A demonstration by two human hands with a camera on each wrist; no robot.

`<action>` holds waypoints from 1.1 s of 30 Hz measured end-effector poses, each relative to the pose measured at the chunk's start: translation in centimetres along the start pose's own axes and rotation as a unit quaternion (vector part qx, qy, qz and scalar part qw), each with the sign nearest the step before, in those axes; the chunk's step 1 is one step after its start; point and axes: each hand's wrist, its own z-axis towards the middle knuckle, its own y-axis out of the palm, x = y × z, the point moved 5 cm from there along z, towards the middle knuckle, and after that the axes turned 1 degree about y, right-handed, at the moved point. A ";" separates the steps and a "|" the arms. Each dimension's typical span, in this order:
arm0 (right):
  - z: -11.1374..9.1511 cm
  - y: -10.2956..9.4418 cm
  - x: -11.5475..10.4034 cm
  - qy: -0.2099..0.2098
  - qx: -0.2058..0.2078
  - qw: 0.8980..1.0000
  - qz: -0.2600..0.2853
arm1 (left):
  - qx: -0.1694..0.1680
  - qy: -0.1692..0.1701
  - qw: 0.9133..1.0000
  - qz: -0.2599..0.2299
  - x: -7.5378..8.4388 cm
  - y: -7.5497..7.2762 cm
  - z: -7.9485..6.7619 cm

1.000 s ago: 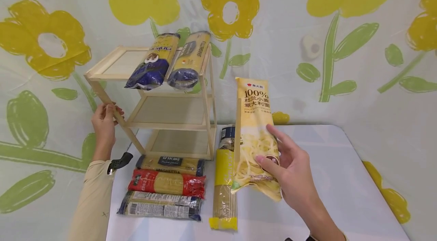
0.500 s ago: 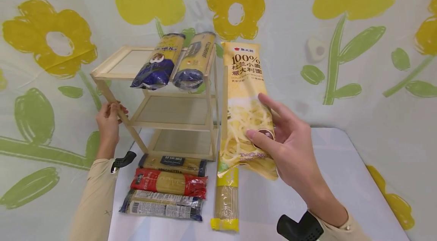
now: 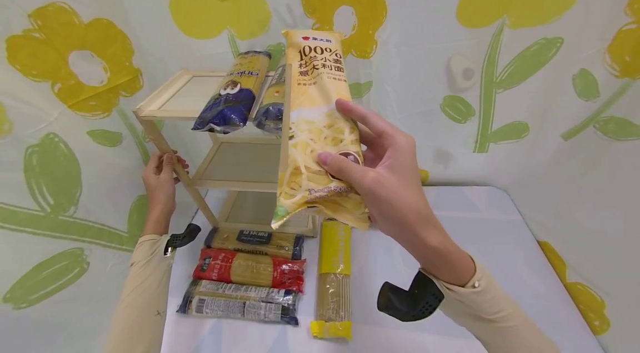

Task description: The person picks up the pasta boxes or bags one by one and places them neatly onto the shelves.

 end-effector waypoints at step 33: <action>10.5 9.7 1.2 0.036 -0.013 0.999 -0.012 | -0.005 -0.003 0.999 0.042 0.3 0.0 -0.1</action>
